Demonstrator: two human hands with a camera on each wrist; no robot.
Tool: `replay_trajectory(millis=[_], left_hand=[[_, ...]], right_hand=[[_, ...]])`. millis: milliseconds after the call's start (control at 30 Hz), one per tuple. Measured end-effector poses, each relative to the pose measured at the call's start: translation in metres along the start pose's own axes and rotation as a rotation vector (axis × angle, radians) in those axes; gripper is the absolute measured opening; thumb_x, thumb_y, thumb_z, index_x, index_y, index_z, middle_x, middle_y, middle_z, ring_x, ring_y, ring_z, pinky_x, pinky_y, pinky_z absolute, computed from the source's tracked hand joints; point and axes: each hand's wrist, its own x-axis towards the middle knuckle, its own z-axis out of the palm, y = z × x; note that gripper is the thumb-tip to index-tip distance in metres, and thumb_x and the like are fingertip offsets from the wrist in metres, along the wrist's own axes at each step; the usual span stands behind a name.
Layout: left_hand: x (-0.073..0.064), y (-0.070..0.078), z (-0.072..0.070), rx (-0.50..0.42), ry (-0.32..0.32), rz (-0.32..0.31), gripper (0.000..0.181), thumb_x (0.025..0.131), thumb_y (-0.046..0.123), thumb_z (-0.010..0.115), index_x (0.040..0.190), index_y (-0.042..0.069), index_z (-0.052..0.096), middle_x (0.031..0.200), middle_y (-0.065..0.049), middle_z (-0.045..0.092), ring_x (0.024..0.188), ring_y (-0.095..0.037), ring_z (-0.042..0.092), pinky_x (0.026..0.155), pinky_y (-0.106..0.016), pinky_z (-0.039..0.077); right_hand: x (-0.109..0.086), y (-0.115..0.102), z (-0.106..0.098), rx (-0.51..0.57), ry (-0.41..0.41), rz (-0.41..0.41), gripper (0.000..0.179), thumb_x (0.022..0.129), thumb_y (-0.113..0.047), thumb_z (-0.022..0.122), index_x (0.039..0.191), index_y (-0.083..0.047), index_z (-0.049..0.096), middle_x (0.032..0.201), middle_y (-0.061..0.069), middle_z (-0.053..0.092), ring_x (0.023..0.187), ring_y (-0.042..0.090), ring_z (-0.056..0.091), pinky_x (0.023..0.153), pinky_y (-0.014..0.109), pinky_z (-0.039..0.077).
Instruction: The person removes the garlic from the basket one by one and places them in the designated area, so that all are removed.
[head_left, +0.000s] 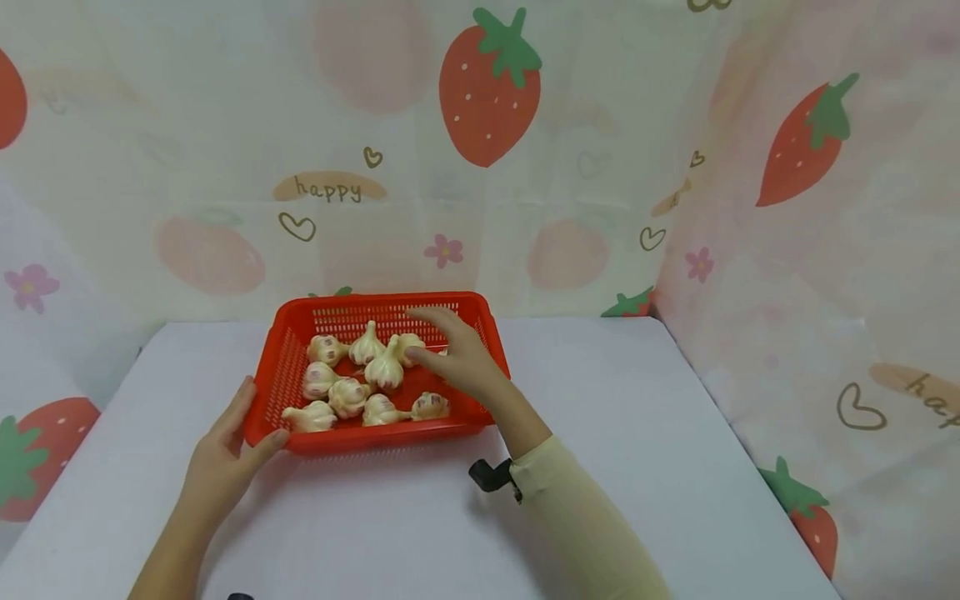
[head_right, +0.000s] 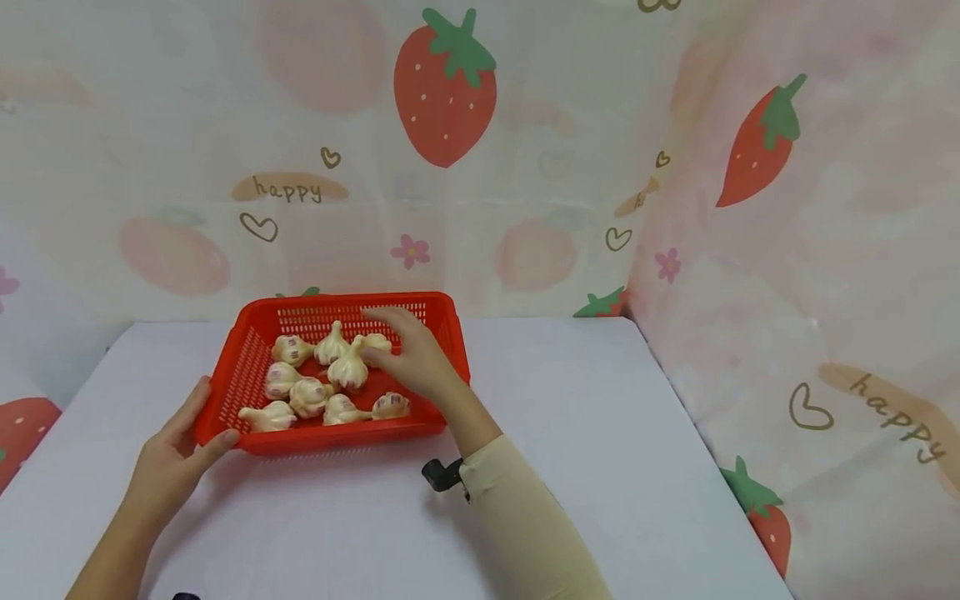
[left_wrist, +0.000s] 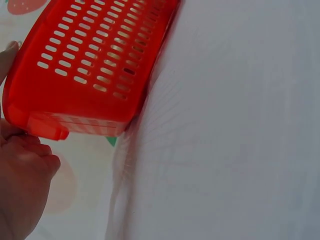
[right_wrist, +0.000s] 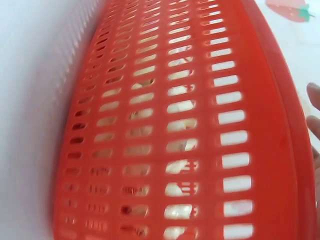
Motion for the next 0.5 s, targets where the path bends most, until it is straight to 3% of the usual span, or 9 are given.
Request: replay_trajectory(millis=[167, 367, 500], left_hand=[[-0.003, -0.004, 0.001, -0.027, 0.005, 0.004, 0.090, 0.096, 0.023, 0.074, 0.164, 0.027, 0.016, 0.171, -0.001, 0.016, 0.155, 0.001, 0.013, 0.101, 0.006, 0.025], [-0.002, -0.004, 0.002, -0.052, 0.007, 0.000, 0.090, 0.096, 0.023, 0.074, 0.164, 0.029, 0.015, 0.172, -0.001, 0.015, 0.156, -0.002, 0.014, 0.100, 0.004, 0.029], [0.000, -0.003, 0.003, -0.065, 0.003, -0.012, 0.090, 0.096, 0.023, 0.074, 0.163, 0.032, 0.015, 0.172, 0.001, 0.014, 0.156, -0.003, 0.013, 0.101, 0.003, 0.029]], right_hand=[[0.009, -0.002, 0.008, 0.016, -0.031, 0.036, 0.055, 0.097, -0.032, 0.072, 0.148, -0.025, 0.055, 0.150, -0.007, 0.054, 0.142, 0.016, 0.046, 0.116, 0.050, 0.043], [0.019, -0.003, 0.014, 0.093, -0.031, 0.079, 0.050, 0.097, -0.027, 0.073, 0.145, -0.023, 0.059, 0.144, -0.008, 0.060, 0.137, 0.016, 0.052, 0.116, 0.045, 0.045], [0.026, 0.001, 0.018, 0.130, -0.028, 0.090, 0.048, 0.097, -0.022, 0.072, 0.143, -0.017, 0.061, 0.143, 0.000, 0.062, 0.135, 0.021, 0.054, 0.114, 0.050, 0.045]])
